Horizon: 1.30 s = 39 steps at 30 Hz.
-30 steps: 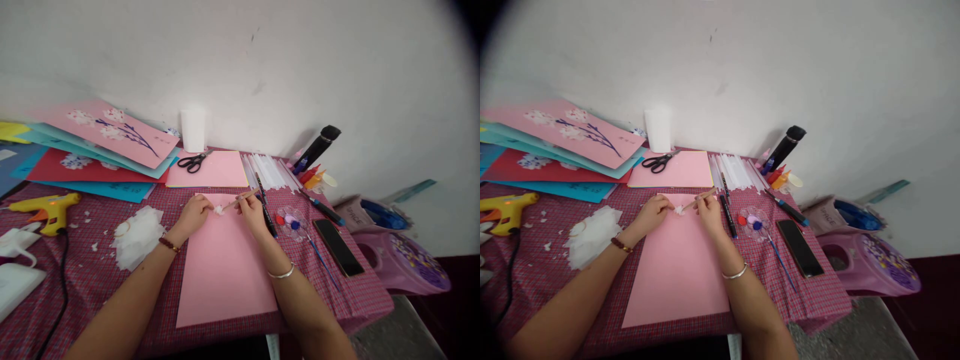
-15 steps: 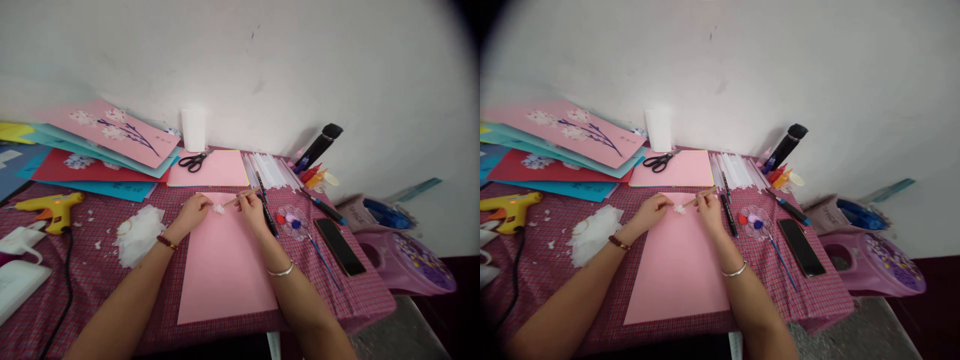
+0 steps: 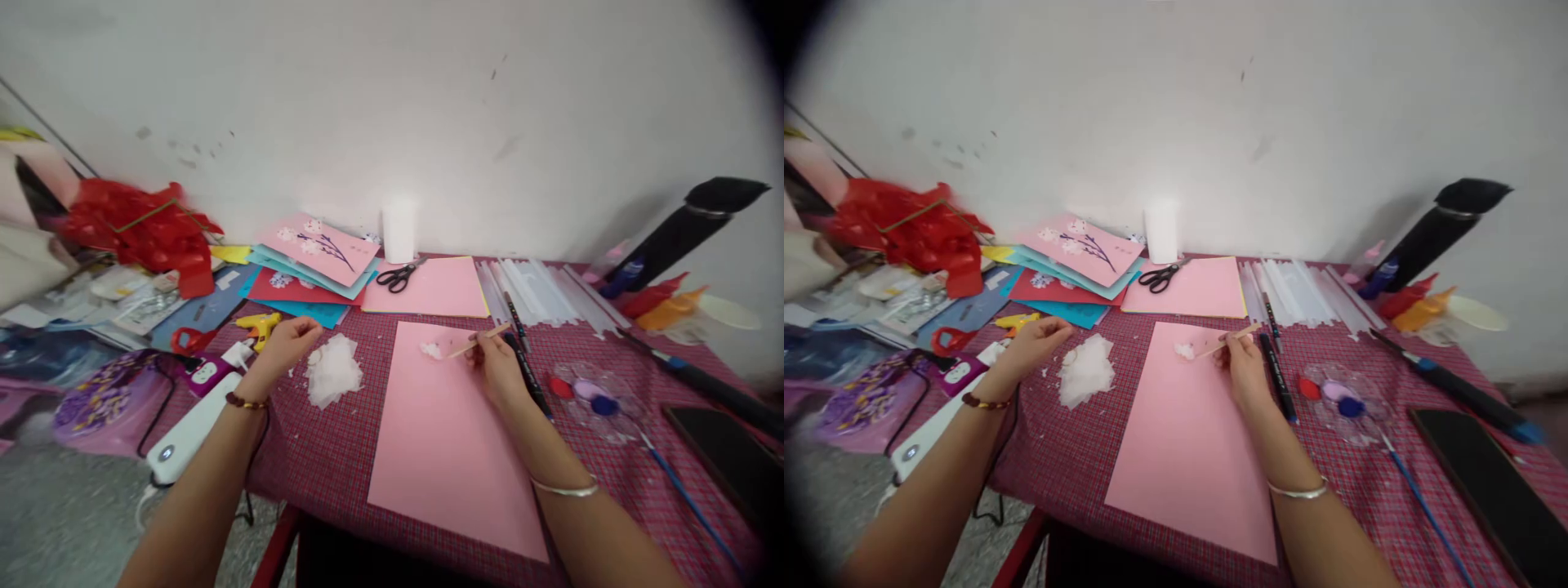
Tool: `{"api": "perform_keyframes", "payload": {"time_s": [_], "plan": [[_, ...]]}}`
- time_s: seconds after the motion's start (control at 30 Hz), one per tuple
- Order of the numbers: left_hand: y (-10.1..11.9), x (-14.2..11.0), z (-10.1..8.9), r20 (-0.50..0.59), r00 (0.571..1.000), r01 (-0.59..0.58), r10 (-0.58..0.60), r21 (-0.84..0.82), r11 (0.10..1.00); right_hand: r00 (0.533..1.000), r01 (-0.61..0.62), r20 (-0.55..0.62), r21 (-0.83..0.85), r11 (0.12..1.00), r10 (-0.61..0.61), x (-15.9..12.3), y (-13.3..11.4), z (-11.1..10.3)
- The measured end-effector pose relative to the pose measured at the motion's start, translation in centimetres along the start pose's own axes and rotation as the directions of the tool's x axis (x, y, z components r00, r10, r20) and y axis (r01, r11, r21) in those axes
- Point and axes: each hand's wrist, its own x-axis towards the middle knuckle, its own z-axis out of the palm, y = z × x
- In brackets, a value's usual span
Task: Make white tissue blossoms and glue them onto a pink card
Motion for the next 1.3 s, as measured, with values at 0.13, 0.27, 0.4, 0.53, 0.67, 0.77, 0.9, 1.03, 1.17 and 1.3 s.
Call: {"api": "perform_keyframes", "payload": {"time_s": [0.13,0.27,0.4,0.53,0.67,0.77,0.9,1.03,1.17,1.3], "plan": [[-2.3,-0.3,1.3,0.160,0.987,-0.021,0.008,0.081,0.997,0.999,-0.025,0.022,-0.001,1.000,0.025,0.0,-0.2,-0.1],[-3.6,0.1,2.8,0.237,0.968,-0.146,0.079,0.280,0.949,0.999,-0.035,0.032,-0.005,0.999,0.035,0.1,-0.1,-0.4],[-4.1,0.1,3.1,0.247,0.966,-0.180,0.074,0.440,0.880,0.999,-0.033,0.042,-0.002,0.999,0.033,0.1,-0.1,-0.3],[-4.1,-0.2,2.7,0.182,0.978,-0.172,0.101,0.435,0.884,0.998,-0.034,0.046,-0.015,0.999,0.035,0.0,-0.1,-0.2],[-4.1,-0.2,2.5,0.151,0.979,-0.184,0.140,0.339,0.922,0.999,-0.032,0.037,-0.024,0.999,0.033,0.1,-0.1,-0.2],[-3.9,0.0,2.3,0.137,0.981,-0.170,0.133,0.301,0.939,0.999,-0.030,0.039,-0.029,0.999,0.031,0.1,-0.2,-0.3],[-3.6,0.2,1.8,0.148,0.984,-0.152,0.104,0.363,0.920,0.998,-0.032,0.050,-0.033,0.999,0.034,0.1,-0.2,-0.3],[-3.5,0.5,1.7,0.101,0.990,-0.136,0.099,0.492,0.860,0.998,-0.029,0.048,-0.024,0.999,0.031,0.1,-0.1,-0.3],[-3.5,1.3,2.3,0.162,0.983,-0.152,0.090,0.434,0.888,0.998,-0.035,0.048,-0.030,0.999,0.036,0.1,-0.1,-0.3],[-4.2,2.2,3.2,0.155,0.987,-0.011,-0.029,0.249,0.969,0.998,-0.035,0.047,-0.033,0.999,0.037,0.1,-0.1,-0.3]]}}
